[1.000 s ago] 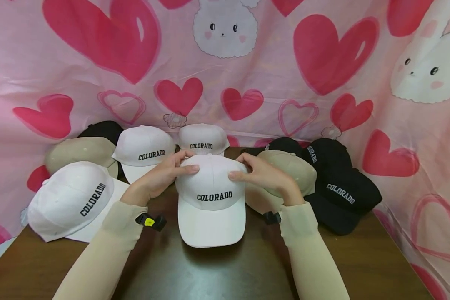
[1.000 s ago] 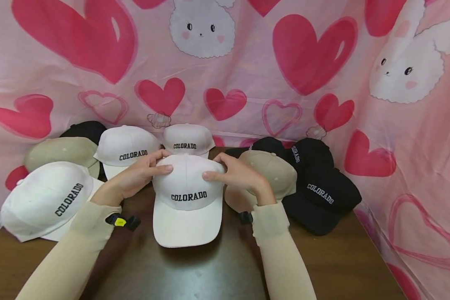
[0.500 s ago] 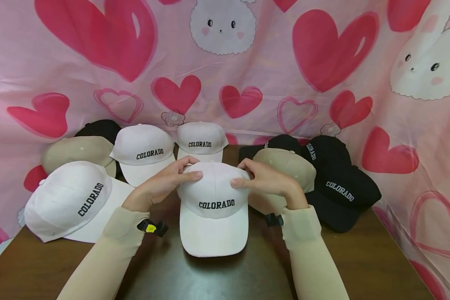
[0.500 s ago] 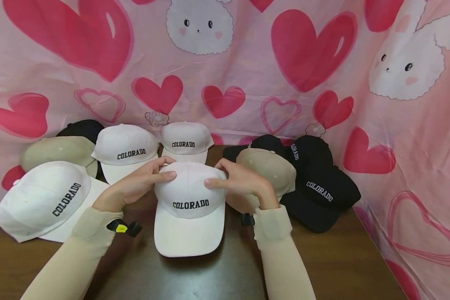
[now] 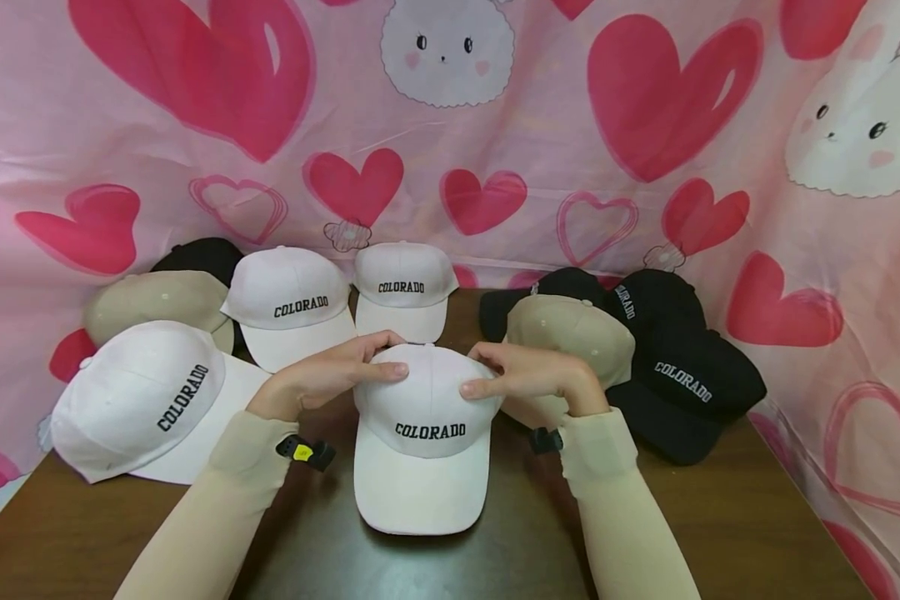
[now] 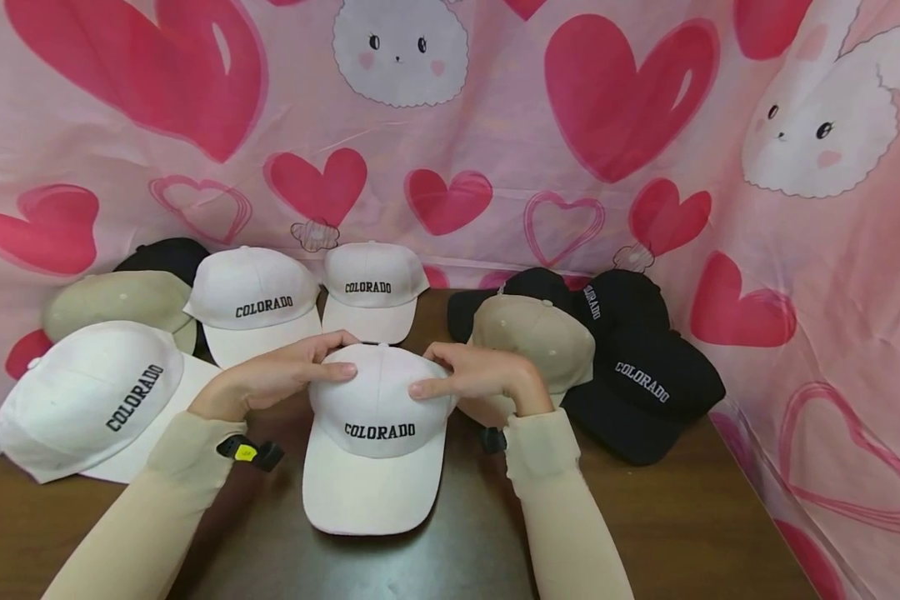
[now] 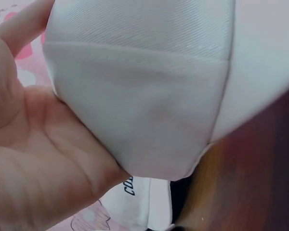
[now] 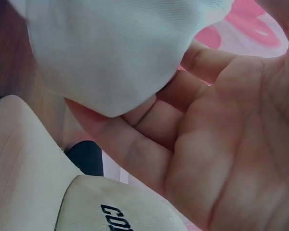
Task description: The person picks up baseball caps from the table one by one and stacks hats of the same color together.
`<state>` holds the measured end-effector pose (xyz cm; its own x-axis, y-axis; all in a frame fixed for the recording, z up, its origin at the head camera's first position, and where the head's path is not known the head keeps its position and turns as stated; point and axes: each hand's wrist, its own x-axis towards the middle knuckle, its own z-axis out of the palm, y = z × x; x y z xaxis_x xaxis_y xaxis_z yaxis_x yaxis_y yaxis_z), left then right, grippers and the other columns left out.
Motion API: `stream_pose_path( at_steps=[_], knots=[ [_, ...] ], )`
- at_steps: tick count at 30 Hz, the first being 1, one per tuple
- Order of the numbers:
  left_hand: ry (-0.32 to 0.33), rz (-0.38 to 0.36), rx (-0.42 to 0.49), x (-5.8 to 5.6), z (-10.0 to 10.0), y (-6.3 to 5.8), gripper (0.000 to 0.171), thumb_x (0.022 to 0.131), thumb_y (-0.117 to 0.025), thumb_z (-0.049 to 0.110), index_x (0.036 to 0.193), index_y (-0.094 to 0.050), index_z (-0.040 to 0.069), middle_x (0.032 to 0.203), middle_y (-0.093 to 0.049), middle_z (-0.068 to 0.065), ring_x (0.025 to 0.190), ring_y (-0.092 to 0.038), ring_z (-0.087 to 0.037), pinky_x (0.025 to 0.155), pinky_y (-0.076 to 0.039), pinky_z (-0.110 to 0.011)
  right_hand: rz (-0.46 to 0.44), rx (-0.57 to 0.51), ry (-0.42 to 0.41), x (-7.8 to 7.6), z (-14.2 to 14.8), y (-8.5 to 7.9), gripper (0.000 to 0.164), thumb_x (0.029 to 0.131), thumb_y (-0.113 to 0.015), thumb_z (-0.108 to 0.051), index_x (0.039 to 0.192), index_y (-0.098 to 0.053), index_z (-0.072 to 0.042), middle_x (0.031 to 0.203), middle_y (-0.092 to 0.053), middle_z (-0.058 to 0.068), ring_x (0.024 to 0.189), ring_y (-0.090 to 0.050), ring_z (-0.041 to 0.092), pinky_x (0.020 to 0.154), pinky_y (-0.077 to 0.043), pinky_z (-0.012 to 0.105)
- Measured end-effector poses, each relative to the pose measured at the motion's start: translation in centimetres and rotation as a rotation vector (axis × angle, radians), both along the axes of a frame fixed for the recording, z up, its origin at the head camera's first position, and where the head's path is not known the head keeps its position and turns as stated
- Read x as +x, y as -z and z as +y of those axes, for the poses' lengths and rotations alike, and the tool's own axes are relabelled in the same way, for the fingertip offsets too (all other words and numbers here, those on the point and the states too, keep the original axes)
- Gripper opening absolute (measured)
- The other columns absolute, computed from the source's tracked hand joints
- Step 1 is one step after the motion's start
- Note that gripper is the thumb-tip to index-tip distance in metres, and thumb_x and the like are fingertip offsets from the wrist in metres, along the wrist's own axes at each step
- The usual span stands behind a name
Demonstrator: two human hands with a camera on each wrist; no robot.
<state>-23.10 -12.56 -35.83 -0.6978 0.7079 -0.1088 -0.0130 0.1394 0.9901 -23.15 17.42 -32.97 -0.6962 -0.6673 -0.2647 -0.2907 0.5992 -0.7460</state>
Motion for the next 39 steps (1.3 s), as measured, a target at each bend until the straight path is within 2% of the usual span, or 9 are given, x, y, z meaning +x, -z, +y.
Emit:
stream_pose_path(
  at_steps=[6,21,32,35,39],
  knots=[
    [0.038,-0.008,-0.056,-0.4,-0.3,0.8,0.039,0.093,-0.063,0.024,0.126,-0.046,0.011,0.123,-0.053,-0.013,0.115,-0.048,-0.027,0.097,-0.040,-0.043,-0.019,0.026,0.005,0.0,-0.2,0.3,0.045,0.083,-0.071,-0.044,0.113,-0.053,-0.016,0.102,-0.061,0.001,0.094,-0.057,0.021,0.079,-0.051,0.036],
    [-0.050,0.055,-0.210,-1.0,-0.8,1.7,0.043,0.089,-0.067,0.037,0.125,-0.053,0.018,0.122,-0.055,-0.006,0.116,-0.046,-0.024,0.100,-0.037,-0.048,0.018,0.061,0.054,-1.2,-0.6,1.8,0.043,0.082,-0.071,-0.047,0.110,-0.057,-0.017,0.101,-0.062,0.000,0.092,-0.058,0.017,0.080,-0.049,0.036],
    [-0.051,0.096,-0.268,-0.4,-0.5,1.6,0.043,0.089,-0.065,0.042,0.125,-0.052,0.021,0.121,-0.054,-0.004,0.113,-0.047,-0.023,0.095,-0.042,-0.045,0.011,0.064,0.092,-1.1,-0.2,1.9,0.046,0.081,-0.073,-0.045,0.114,-0.058,-0.018,0.104,-0.061,-0.001,0.096,-0.055,0.019,0.082,-0.049,0.036],
    [-0.072,0.132,-0.287,-0.4,-0.6,1.2,0.046,0.089,-0.065,0.043,0.126,-0.051,0.021,0.120,-0.054,-0.005,0.113,-0.048,-0.022,0.095,-0.042,-0.045,0.023,0.062,0.095,-1.0,-0.1,1.5,0.050,0.080,-0.074,-0.044,0.119,-0.056,-0.018,0.108,-0.060,0.000,0.098,-0.055,0.021,0.083,-0.049,0.036],
    [-0.120,0.244,-0.322,-0.6,-1.3,0.2,0.050,0.089,-0.065,0.043,0.131,-0.047,0.020,0.121,-0.052,-0.006,0.113,-0.048,-0.023,0.095,-0.041,-0.047,0.070,0.042,0.077,-0.7,0.4,0.7,0.059,0.081,-0.074,-0.044,0.127,-0.052,-0.015,0.113,-0.058,0.002,0.102,-0.055,0.022,0.087,-0.049,0.036]
  ],
)
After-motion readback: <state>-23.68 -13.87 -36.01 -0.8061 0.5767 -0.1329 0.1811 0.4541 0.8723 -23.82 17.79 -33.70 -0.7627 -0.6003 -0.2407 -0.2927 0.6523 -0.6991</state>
